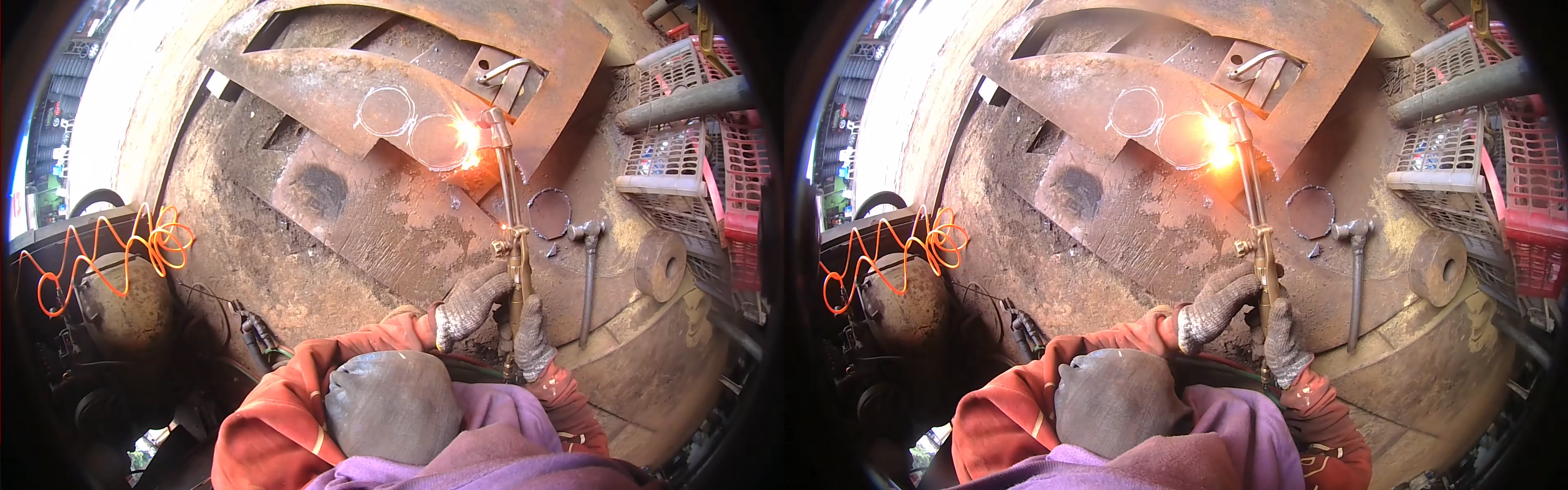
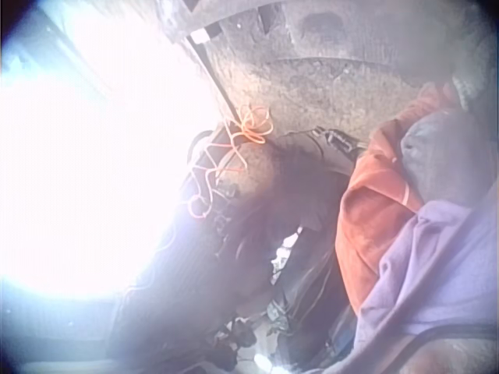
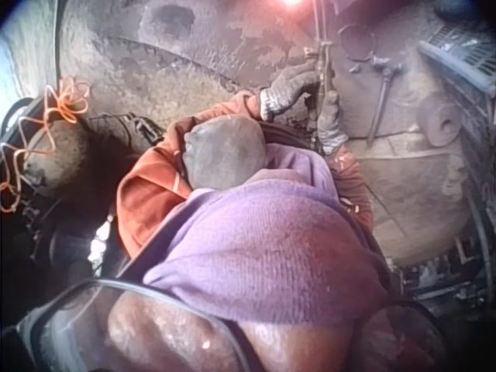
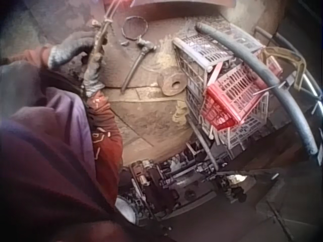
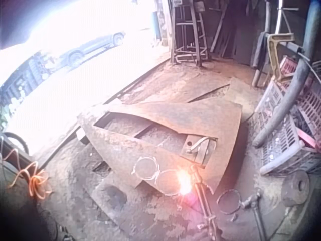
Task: The person uses a cutting torch to cut circular shapes out of a large metal sheet while another person helps steady the materials.
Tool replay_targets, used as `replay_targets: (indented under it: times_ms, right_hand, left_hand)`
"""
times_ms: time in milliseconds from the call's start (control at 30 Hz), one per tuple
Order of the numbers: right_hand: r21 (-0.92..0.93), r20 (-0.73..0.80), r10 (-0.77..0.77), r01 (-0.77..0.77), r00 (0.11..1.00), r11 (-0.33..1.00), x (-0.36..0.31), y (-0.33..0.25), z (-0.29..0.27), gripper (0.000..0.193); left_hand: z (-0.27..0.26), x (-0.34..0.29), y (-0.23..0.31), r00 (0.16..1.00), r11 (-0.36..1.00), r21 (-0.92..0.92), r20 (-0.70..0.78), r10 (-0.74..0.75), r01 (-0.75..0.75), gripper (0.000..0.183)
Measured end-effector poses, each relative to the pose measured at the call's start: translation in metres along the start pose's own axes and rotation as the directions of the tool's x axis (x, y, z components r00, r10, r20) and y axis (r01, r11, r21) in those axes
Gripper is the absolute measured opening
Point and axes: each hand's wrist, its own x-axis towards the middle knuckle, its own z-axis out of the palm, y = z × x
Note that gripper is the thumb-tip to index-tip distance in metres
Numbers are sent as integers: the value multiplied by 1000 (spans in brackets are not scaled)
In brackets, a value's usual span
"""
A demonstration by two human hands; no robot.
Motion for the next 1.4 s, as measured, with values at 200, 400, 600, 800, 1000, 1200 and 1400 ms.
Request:
replay_targets:
  times_ms: [200,400,600,800,1000,1200,1400]
  right_hand:
    - [59,-59,-65,69,996,996,2,4,5,72]
    - [202,-56,-39,49,998,978,-3,-20,16,72]
    - [272,-47,-35,46,998,961,-2,-22,15,70]
    - [348,-111,-55,91,992,933,2,-20,27,69]
    - [314,7,59,-58,998,948,-5,-25,15,68]
    - [263,-161,-102,142,982,954,8,-1,23,66]
    - [360,-17,-43,46,999,932,5,-10,18,69]
  left_hand:
    - [1,-1,3,1000,998,-66,7,2,-1,35]
    - [1,-1,-12,999,995,-96,-10,-35,34,35]
    - [1,0,13,997,988,-135,22,-78,80,36]
    - [0,1,-1,999,998,-33,9,52,-52,36]
    - [1,0,5,998,988,-135,10,-68,69,36]
    - [2,-1,15,1000,999,-37,19,7,-6,36]
    - [1,-2,16,998,992,-111,-2,-64,63,32]
